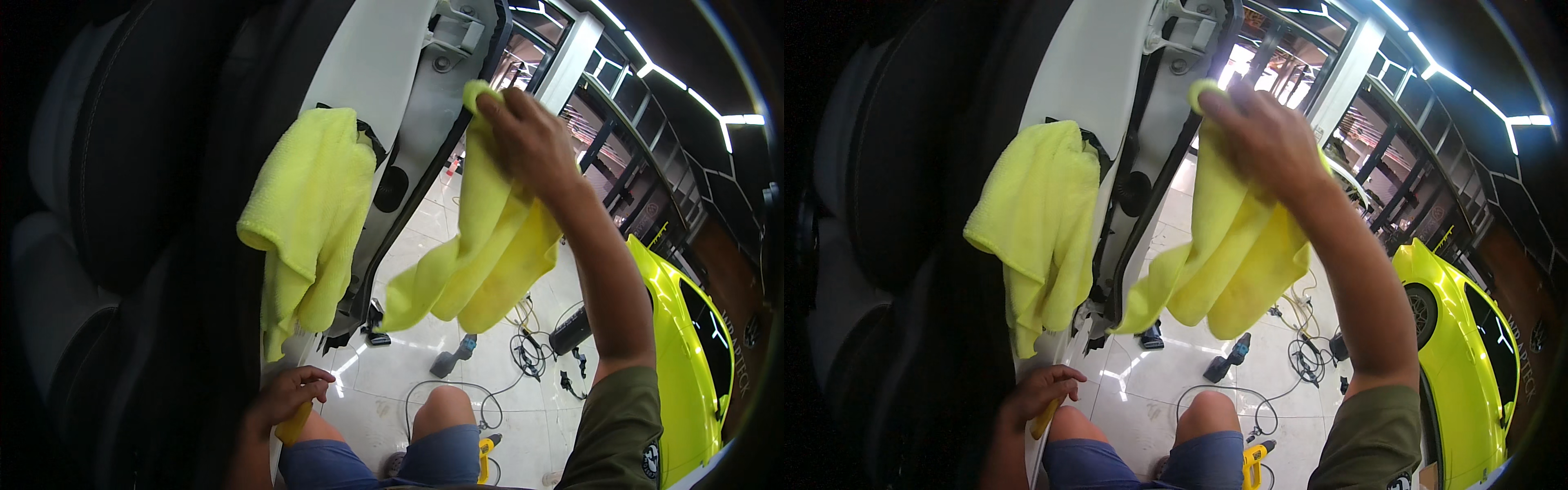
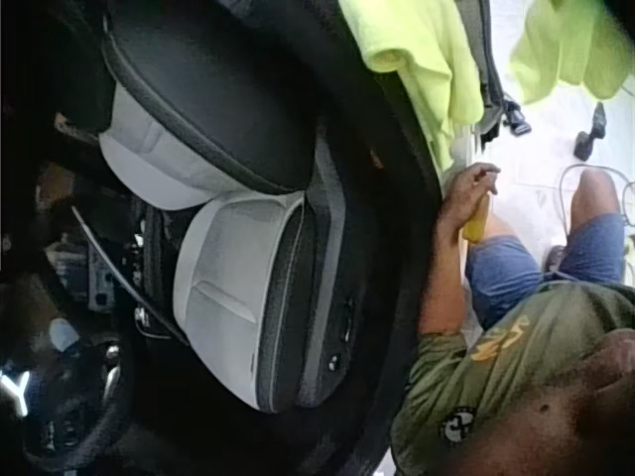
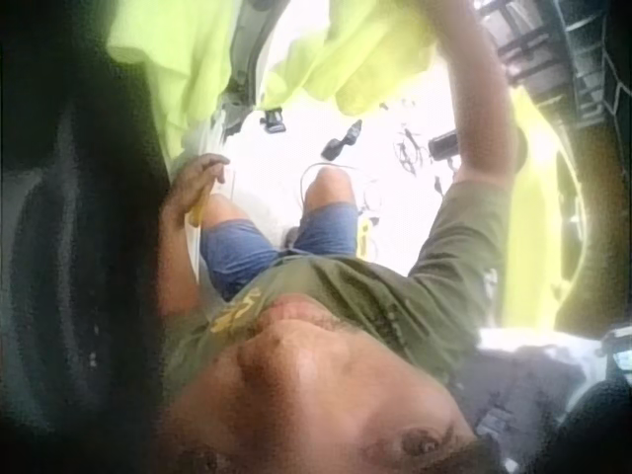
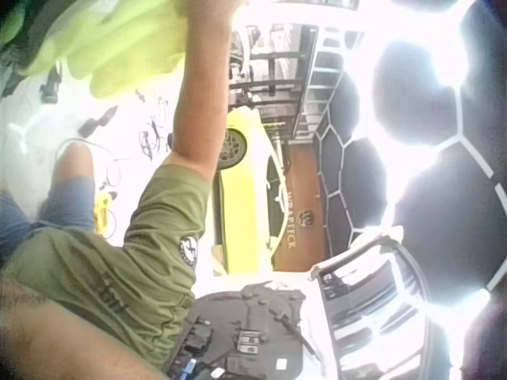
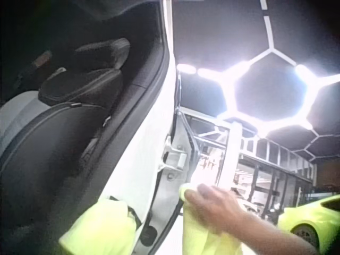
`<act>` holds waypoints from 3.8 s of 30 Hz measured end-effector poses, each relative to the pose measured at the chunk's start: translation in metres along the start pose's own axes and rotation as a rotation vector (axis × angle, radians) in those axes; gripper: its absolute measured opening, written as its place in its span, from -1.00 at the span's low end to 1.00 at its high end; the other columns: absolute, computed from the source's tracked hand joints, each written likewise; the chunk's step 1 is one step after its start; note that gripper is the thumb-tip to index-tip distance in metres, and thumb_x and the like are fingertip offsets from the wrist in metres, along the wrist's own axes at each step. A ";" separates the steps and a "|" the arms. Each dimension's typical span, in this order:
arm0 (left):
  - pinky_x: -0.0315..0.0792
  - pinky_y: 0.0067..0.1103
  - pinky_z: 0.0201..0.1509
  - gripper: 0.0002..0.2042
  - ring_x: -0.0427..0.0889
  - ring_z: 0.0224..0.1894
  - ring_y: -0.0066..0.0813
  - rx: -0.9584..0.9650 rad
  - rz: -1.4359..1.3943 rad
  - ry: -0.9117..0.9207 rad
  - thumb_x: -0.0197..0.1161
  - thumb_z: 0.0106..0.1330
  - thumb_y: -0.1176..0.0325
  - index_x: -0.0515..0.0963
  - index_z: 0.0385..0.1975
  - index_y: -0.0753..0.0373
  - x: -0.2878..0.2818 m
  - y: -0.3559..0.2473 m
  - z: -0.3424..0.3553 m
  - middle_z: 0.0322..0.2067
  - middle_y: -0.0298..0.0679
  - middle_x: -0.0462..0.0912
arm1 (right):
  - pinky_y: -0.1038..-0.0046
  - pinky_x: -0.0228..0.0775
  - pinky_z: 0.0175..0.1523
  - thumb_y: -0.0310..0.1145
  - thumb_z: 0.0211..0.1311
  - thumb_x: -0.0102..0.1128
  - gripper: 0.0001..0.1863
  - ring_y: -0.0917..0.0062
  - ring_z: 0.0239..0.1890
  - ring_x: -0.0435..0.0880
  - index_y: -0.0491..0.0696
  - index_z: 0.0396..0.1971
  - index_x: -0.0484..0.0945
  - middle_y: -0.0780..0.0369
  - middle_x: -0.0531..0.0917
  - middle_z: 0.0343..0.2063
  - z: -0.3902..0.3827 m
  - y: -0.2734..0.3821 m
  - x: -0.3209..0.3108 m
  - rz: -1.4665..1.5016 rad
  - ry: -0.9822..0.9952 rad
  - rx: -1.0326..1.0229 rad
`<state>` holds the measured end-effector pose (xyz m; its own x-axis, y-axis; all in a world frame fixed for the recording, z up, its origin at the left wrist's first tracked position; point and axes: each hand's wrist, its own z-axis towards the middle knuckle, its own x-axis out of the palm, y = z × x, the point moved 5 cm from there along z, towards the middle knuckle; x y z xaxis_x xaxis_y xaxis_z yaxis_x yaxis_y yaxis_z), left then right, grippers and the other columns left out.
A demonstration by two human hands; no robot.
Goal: The person applies a protective film to the interior door jamb of a white car. They use a yellow heat gun to warm the film and a yellow squeegee to smooth it into place, then wipe the area with a yellow microfiber cloth.
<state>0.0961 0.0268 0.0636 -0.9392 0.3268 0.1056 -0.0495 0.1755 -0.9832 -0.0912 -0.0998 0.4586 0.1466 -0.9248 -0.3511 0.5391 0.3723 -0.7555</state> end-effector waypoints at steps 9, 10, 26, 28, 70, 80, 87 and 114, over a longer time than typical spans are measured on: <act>0.40 -0.63 -0.08 -0.71 0.55 -0.26 -0.62 -0.010 0.035 0.019 0.14 0.38 0.27 0.55 -0.02 0.28 0.000 0.006 0.004 -0.39 -0.32 0.61 | 0.33 0.60 -0.30 -0.46 0.15 0.15 -0.62 0.34 -0.31 0.66 0.16 -0.01 0.49 0.24 0.53 -0.23 0.033 -0.061 -0.027 -0.258 0.078 0.082; 0.42 -0.64 -0.09 -0.72 0.56 -0.27 -0.64 0.001 0.044 0.020 0.14 0.39 0.26 0.56 -0.02 0.27 -0.002 0.008 0.004 -0.39 -0.32 0.62 | 0.33 0.61 -0.28 -0.46 0.15 0.15 -0.62 0.33 -0.29 0.67 0.16 -0.01 0.48 0.24 0.53 -0.22 0.029 -0.060 -0.030 -0.232 0.020 0.032; 0.47 -0.62 -0.09 -0.73 0.58 -0.25 -0.63 -0.074 0.075 -0.045 0.20 0.37 0.27 0.57 -0.04 0.27 -0.003 0.014 0.004 -0.34 -0.31 0.62 | 0.33 0.56 -0.36 -0.45 0.02 0.22 -0.54 0.36 -0.30 0.63 0.22 -0.03 0.42 0.26 0.46 -0.31 0.013 -0.004 -0.005 -0.095 -0.049 -0.139; 0.48 -0.62 -0.09 -0.72 0.59 -0.24 -0.63 -0.044 0.057 -0.040 0.21 0.36 0.26 0.56 -0.03 0.26 -0.005 0.014 0.004 -0.35 -0.32 0.62 | 0.33 0.54 -0.36 -0.45 0.01 0.20 -0.53 0.38 -0.29 0.61 0.23 -0.02 0.44 0.26 0.44 -0.33 0.001 0.006 0.009 -0.062 0.010 -0.114; 0.47 -0.61 -0.12 -0.71 0.59 -0.24 -0.60 0.008 -0.032 -0.020 0.18 0.39 0.30 0.54 0.00 0.30 -0.006 0.013 0.001 -0.32 -0.26 0.62 | 0.41 0.40 -0.47 -0.40 0.02 0.18 -0.61 0.47 -0.40 0.51 0.23 -0.07 0.50 0.28 0.39 -0.43 -0.028 0.064 0.034 0.015 0.039 -0.122; 0.47 -0.63 -0.13 -0.74 0.60 -0.29 -0.60 -0.004 0.000 -0.056 0.17 0.39 0.30 0.58 -0.05 0.30 -0.003 0.013 0.002 -0.34 -0.29 0.62 | 0.34 0.45 -0.47 -0.40 0.03 0.21 -0.64 0.41 -0.41 0.59 0.19 -0.12 0.47 0.27 0.44 -0.43 0.005 0.022 0.013 -0.063 0.005 0.015; 0.46 -0.62 -0.12 -0.71 0.59 -0.28 -0.60 0.065 -0.007 -0.024 0.17 0.38 0.29 0.55 -0.02 0.32 -0.005 0.017 0.004 -0.35 -0.28 0.61 | 0.38 0.37 -0.44 -0.41 -0.01 0.16 -0.59 0.44 -0.40 0.49 0.22 -0.08 0.47 0.26 0.39 -0.41 -0.063 0.113 0.055 0.149 0.049 -0.008; 0.51 -0.59 -0.14 -0.72 0.61 -0.29 -0.56 0.086 0.005 -0.034 0.20 0.35 0.30 0.56 -0.03 0.30 -0.004 0.016 0.004 -0.31 -0.26 0.62 | 0.36 0.34 -0.45 -0.40 -0.09 0.19 -0.52 0.41 -0.43 0.48 0.24 -0.06 0.52 0.25 0.40 -0.42 -0.083 0.134 0.068 0.257 -0.019 -0.035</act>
<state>0.0981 0.0248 0.0468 -0.9505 0.2951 0.0968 -0.0721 0.0935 -0.9930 -0.0785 -0.1063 0.2878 0.2908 -0.8009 -0.5235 0.4534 0.5972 -0.6617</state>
